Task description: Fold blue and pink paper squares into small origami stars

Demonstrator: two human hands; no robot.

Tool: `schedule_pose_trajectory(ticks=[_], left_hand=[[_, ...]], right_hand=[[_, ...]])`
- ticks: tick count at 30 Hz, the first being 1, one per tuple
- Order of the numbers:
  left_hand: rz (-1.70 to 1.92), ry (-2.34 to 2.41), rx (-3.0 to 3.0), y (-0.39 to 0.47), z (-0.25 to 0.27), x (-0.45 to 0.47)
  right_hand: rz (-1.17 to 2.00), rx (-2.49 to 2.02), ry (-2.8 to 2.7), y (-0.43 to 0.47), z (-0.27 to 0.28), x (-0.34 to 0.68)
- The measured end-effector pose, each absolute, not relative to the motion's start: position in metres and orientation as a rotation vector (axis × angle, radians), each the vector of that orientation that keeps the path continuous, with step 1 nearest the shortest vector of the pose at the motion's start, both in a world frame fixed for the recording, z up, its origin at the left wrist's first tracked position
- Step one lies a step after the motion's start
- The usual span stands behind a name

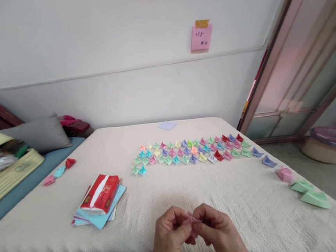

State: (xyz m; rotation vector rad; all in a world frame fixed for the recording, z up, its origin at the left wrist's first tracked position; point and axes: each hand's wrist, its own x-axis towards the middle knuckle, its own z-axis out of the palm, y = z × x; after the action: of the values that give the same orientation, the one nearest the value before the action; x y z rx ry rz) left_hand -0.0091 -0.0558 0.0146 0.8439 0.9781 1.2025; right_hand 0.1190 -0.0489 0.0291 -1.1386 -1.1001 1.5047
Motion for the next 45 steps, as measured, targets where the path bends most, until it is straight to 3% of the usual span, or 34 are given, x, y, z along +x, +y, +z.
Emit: schedule_pose_trajectory(ticks=[34,45], left_hand=[[1.343,0.914,0.888,-0.058,0.020,-0.013],[1.207,1.022,0.964,-0.053,0.022,-0.017]], right_hand=[[1.629,-0.951,-1.077,-0.045,0.029,0.131],[1.475,-1.001,-1.299,-0.048,0.041,0.135]])
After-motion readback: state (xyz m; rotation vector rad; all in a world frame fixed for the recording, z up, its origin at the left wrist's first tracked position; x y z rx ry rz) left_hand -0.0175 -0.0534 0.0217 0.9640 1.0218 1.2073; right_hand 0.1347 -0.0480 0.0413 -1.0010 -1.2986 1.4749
